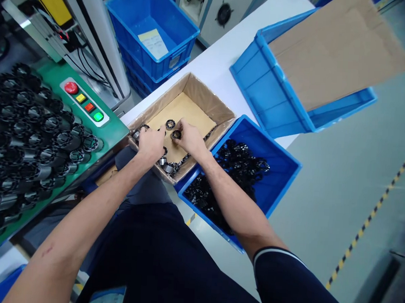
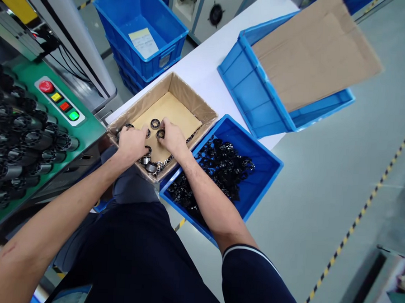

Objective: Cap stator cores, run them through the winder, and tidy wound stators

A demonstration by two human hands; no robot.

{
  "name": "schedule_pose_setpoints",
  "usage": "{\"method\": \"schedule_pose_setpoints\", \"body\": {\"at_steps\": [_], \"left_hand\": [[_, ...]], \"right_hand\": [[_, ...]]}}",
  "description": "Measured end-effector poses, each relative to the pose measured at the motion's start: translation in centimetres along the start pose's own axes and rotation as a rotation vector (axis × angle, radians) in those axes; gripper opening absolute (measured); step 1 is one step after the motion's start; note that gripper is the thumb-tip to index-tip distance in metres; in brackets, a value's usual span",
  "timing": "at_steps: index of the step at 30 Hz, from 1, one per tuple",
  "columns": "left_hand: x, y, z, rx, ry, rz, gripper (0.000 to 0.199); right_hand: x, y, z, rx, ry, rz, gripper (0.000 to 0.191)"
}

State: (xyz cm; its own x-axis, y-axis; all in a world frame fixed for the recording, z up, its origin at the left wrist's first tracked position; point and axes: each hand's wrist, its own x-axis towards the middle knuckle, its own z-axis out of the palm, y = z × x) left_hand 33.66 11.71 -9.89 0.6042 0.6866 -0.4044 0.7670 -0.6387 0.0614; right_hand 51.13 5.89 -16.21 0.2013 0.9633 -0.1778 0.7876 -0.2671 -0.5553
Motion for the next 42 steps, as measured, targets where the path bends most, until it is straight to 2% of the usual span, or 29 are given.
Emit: {"method": "schedule_pose_setpoints", "body": {"at_steps": [2, 6, 9, 12, 15, 17, 20, 24, 28, 30, 32, 34, 36, 38, 39, 40, 41, 42], "left_hand": [[0.4, 0.3, 0.1, -0.007, 0.009, -0.03, 0.05], [1.3, 0.2, -0.1, -0.039, -0.004, -0.072, 0.027], [2.5, 0.0, -0.6, -0.091, -0.002, -0.114, 0.026], [3.3, -0.2, -1.5, -0.168, 0.023, -0.154, 0.031], [2.3, -0.4, -2.6, -0.265, 0.082, -0.158, 0.034], [0.0, -0.4, -2.9, -0.345, 0.148, -0.111, 0.037], [-5.9, -0.1, -1.6, -0.484, 0.239, 0.03, 0.035], [-15.4, 0.5, 3.3, -0.651, 0.289, 0.168, 0.019], [-23.4, -0.9, 8.1, -0.744, 0.394, 0.101, 0.01], [-26.9, -2.7, 9.1, -0.781, 0.511, 0.011, 0.01], [-30.1, -5.2, 9.5, -0.809, 0.692, -0.094, 0.017], [-32.8, -8.6, 9.6, -0.785, 0.936, -0.194, 0.022], [-34.7, -12.5, 9.7, -0.677, 1.234, -0.304, 0.018], [-35.5, -16.6, 9.9, -0.54, 1.604, -0.458, 0.002], [-35.5, -18.5, 9.9, -0.493, 1.76, -0.556, 0.012], [-35.3, -20.1, 9.7, -0.466, 1.864, -0.67, 0.021], [-34.9, -21.5, 9.5, -0.459, 1.903, -0.793, 0.028], [-34.5, -22.6, 9.2, -0.464, 1.882, -0.918, 0.033]], "right_hand": [[0.0, -0.1, 0.0, 0.01, 0.002, 0.003, 0.046], [0.2, -0.2, 0.4, 0.025, -0.015, -0.012, 0.057], [0.5, -0.4, 0.8, 0.016, -0.044, -0.029, 0.064], [0.7, -0.7, 0.7, -0.007, -0.069, -0.029, 0.052], [0.4, -1.1, 0.0, -0.031, -0.084, -0.028, 0.048], [0.0, -1.6, -0.5, -0.051, -0.07, -0.019, 0.05], [-0.3, -3.1, -0.7, -0.087, -0.032, 0.004, 0.046], [0.7, -5.5, 0.3, -0.152, -0.067, 0.037, 0.034], [2.3, -7.0, 1.1, -0.217, -0.149, 0.089, 0.037], [2.8, -7.4, 1.1, -0.244, -0.179, 0.101, 0.038], [3.0, -7.8, 1.1, -0.274, -0.202, 0.115, 0.039], [3.0, -8.3, 0.9, -0.302, -0.216, 0.13, 0.038], [2.6, -9.0, 0.4, -0.322, -0.218, 0.139, 0.034], [1.6, -9.7, -0.8, -0.332, -0.196, 0.135, 0.026], [0.9, -10.2, -1.6, -0.333, -0.173, 0.13, 0.02], [0.0, -10.7, -2.6, -0.332, -0.143, 0.123, 0.013], [-0.9, -11.2, -3.8, -0.326, -0.111, 0.113, 0.01], [-1.9, -12.0, -5.0, -0.316, -0.082, 0.103, 0.013]]}}
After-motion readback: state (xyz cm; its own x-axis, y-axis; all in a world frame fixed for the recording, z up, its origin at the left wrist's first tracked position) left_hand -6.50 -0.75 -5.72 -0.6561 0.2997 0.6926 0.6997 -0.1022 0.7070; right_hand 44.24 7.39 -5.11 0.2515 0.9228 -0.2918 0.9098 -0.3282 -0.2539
